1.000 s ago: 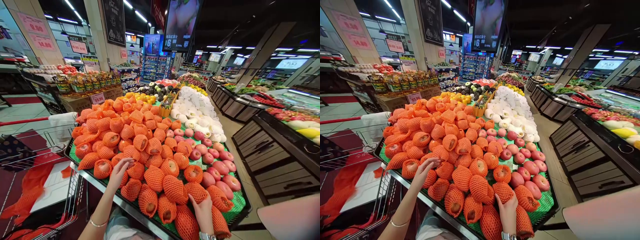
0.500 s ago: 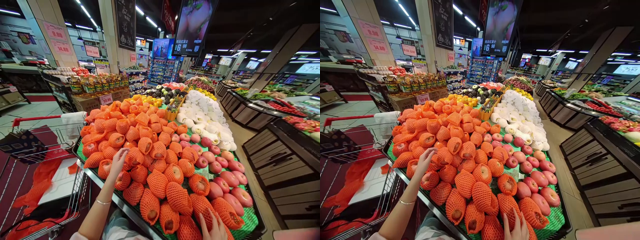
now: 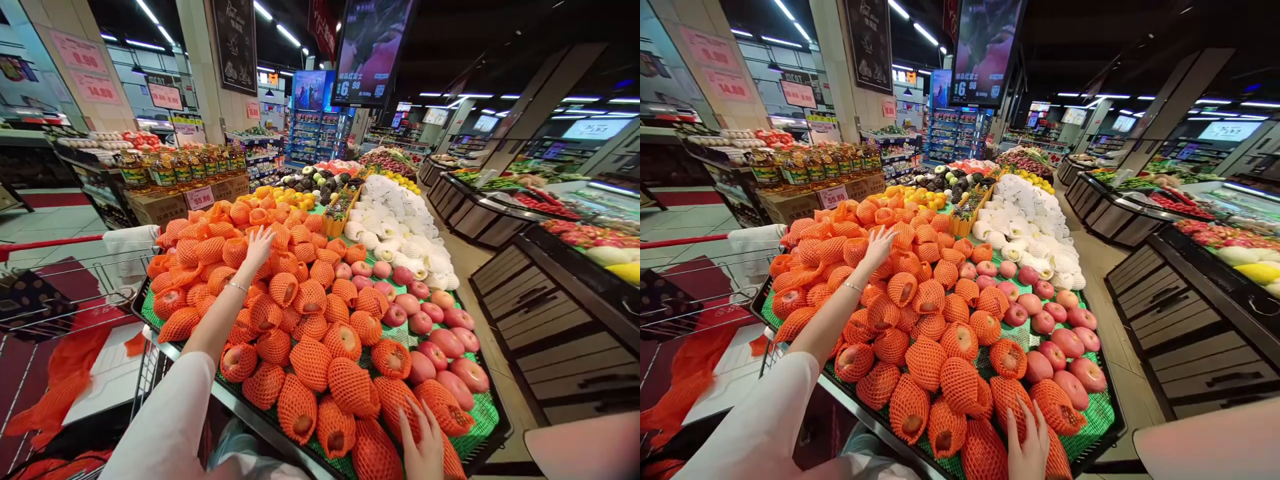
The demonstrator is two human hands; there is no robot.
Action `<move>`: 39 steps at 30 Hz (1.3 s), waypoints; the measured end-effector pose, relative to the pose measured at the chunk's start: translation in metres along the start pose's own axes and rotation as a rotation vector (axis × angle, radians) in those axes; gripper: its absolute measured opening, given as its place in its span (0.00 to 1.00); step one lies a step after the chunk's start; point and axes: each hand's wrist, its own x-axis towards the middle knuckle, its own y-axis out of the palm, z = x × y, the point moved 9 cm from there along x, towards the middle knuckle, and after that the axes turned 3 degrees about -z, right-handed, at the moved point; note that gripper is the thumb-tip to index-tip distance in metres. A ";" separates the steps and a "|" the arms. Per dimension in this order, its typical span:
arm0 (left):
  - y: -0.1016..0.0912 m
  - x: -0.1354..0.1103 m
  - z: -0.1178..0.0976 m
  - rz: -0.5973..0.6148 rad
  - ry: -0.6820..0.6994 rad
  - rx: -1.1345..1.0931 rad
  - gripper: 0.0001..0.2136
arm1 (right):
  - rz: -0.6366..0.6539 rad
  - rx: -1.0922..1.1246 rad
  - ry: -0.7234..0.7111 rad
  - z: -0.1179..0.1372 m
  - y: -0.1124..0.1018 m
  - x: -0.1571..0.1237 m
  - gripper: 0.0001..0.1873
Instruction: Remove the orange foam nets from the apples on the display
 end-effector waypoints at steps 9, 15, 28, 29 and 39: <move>0.004 0.017 0.004 -0.036 0.031 0.027 0.12 | 0.026 0.082 0.115 -0.003 -0.011 -0.011 0.31; -0.022 0.000 -0.036 -0.152 0.079 -0.102 0.11 | -0.095 0.122 0.084 0.026 -0.028 -0.005 0.25; 0.050 -0.245 -0.172 0.305 -0.096 -1.166 0.13 | 0.085 0.752 0.266 0.098 0.015 -0.013 0.21; 0.062 -0.255 -0.170 0.319 -0.190 -1.184 0.13 | 0.076 0.735 0.299 0.094 0.018 -0.015 0.22; 0.075 -0.278 -0.160 0.274 -0.466 -1.142 0.15 | -0.070 0.580 0.321 0.077 0.018 -0.036 0.21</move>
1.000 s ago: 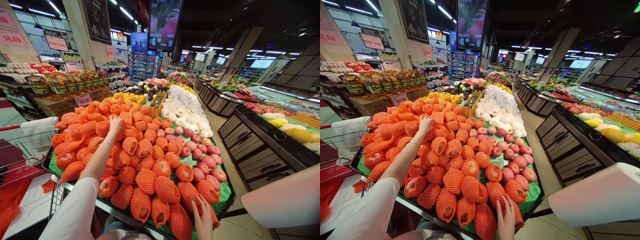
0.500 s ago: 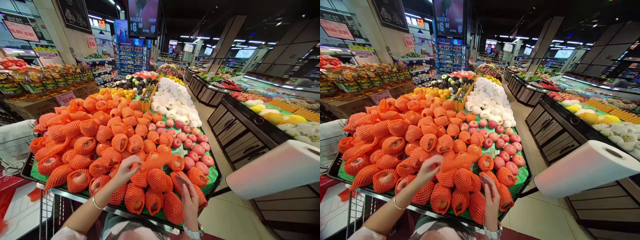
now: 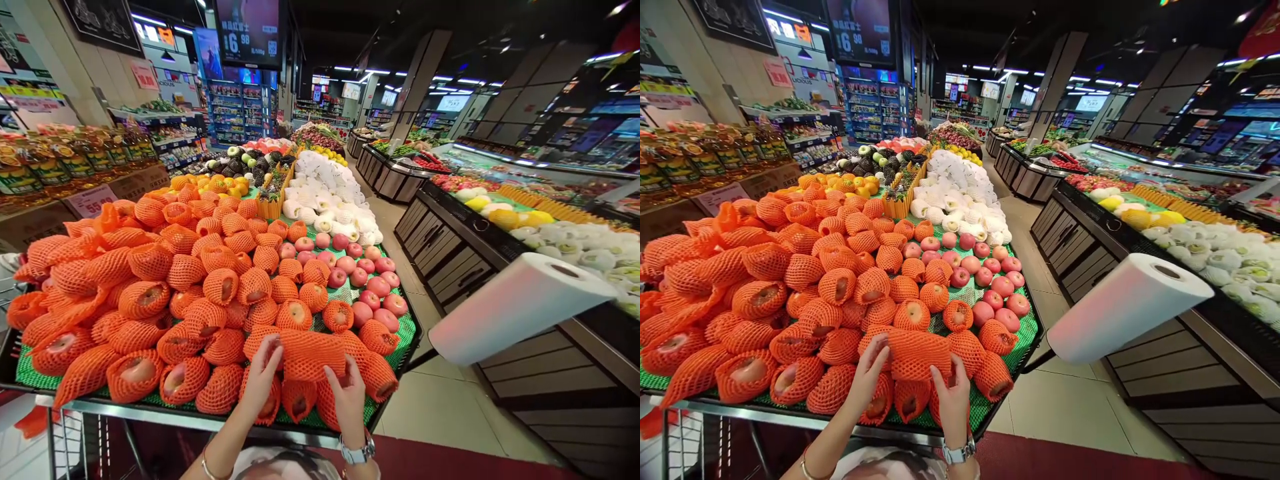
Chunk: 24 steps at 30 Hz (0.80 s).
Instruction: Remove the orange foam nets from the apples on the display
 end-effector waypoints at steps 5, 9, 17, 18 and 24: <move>0.008 -0.001 0.001 0.043 -0.065 0.003 0.18 | 0.005 0.014 -0.045 -0.007 0.007 -0.007 0.23; 0.002 -0.005 -0.013 0.038 0.015 0.085 0.16 | -0.046 -0.051 -0.164 0.006 0.004 -0.010 0.24; -0.021 -0.021 0.031 0.047 -0.285 -0.019 0.20 | 0.038 -0.108 -0.309 0.031 0.003 -0.011 0.08; -0.019 -0.023 0.036 0.093 -0.313 -0.075 0.19 | 0.027 -0.065 -0.320 0.034 0.000 -0.011 0.09; 0.008 -0.023 -0.003 0.499 -0.056 -0.245 0.11 | 0.063 0.087 -0.332 0.042 -0.007 -0.008 0.05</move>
